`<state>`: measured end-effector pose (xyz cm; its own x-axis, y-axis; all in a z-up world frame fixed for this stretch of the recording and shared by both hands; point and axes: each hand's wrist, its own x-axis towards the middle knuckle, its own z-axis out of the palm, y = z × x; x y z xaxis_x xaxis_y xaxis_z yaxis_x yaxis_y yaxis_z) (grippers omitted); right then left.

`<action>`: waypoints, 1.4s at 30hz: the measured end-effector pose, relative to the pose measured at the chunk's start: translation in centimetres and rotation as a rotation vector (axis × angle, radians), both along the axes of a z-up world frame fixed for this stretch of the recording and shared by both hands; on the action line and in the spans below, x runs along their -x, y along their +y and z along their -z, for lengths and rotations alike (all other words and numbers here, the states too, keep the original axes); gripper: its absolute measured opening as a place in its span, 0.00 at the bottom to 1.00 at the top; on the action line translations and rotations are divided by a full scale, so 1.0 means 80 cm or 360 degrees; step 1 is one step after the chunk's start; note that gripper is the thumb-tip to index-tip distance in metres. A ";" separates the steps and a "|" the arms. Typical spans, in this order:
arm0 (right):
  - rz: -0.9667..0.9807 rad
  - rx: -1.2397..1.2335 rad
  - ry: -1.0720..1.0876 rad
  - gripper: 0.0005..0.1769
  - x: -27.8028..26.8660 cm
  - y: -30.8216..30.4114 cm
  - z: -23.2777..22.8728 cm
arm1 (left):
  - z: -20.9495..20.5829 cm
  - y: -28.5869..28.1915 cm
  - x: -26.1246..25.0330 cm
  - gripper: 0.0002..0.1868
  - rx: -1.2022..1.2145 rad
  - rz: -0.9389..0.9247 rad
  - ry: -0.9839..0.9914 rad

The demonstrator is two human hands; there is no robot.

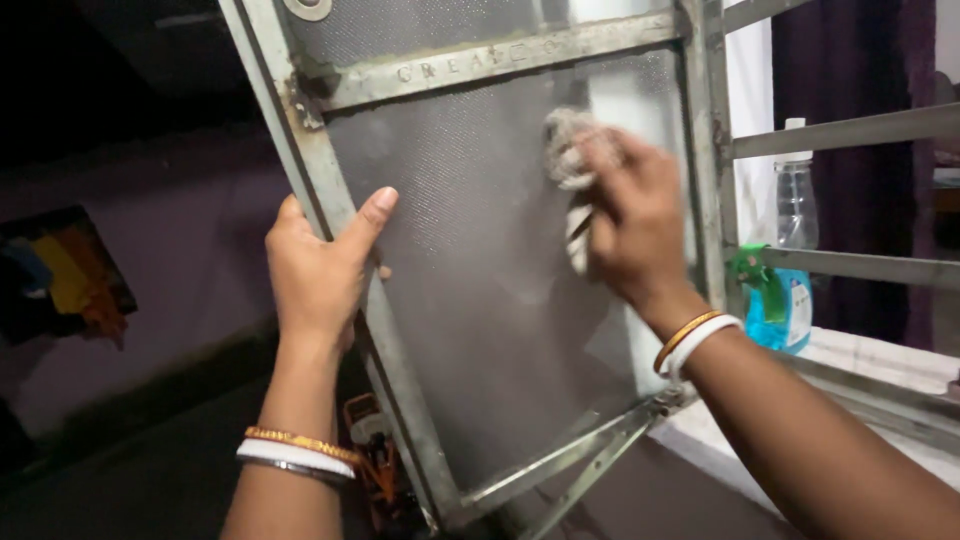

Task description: The person wipes a metal window screen with a cloth, moving systematically across the surface to clean it. The person uses both hands to hold the screen and wipe it with a cloth.

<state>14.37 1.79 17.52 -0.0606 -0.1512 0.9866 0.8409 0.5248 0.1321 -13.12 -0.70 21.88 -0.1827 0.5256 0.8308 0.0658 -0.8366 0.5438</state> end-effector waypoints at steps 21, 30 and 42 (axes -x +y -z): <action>0.0150 0.0011 0.0222 0.30 0.009 0.007 0.000 | 0.011 0.028 0.011 0.15 -0.0213 0.0323 -0.0047; 0.0043 0.0084 0.0242 0.30 -0.011 0.011 0.002 | 0.013 0.029 0.012 0.14 -0.0268 0.0294 -0.0027; 0.0060 -0.0045 0.0001 0.31 0.041 -0.007 0.013 | 0.017 0.022 0.004 0.11 -0.0275 0.0208 -0.0087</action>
